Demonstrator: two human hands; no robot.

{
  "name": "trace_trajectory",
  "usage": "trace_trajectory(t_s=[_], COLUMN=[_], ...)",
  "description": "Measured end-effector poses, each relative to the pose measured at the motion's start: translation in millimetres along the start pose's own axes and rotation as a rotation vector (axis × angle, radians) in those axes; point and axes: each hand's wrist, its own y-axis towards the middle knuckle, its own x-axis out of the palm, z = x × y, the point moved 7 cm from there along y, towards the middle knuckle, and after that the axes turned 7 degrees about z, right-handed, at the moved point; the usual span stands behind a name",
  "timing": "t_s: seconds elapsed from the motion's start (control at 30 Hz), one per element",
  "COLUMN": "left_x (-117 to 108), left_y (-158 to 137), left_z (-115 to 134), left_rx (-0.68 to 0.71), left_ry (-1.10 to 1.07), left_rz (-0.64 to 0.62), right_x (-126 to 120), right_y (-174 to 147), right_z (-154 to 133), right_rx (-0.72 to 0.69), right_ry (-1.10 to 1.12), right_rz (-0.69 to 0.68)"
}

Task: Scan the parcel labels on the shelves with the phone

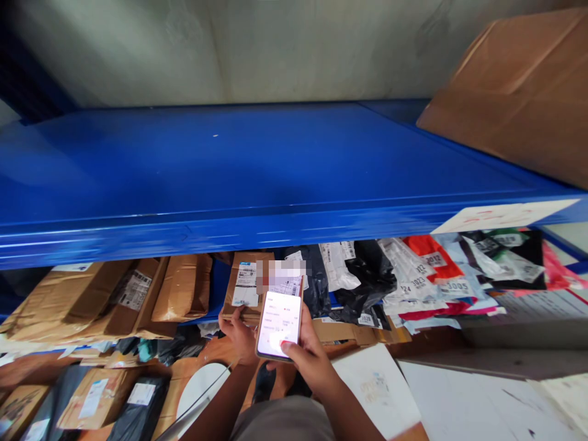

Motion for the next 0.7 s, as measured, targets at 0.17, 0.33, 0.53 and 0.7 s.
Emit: trace_trajectory(t_s=[0.17, 0.33, 0.53, 0.7], left_x=[1.2, 0.5, -7.5, -46.5], left_y=[-1.1, -1.4, 7.0, 29.6], left_z=[-0.8, -1.5, 12.2, 23.5], left_rx=[-0.005, 0.003, 0.036, 0.124], left_ry=[-0.006, -0.017, -0.026, -0.037], left_rz=[-0.009, 0.002, 0.043, -0.032], right_x=[-0.1, -0.3, -3.6, -13.3], right_y=[0.2, 0.2, 0.1, -3.9], right_z=[0.4, -0.1, -2.6, -25.9], right_rx=[0.012, -0.008, 0.001, -0.093], right_ry=[-0.004, -0.006, 0.121, 0.280], right_rz=[0.006, 0.007, 0.009, -0.023])
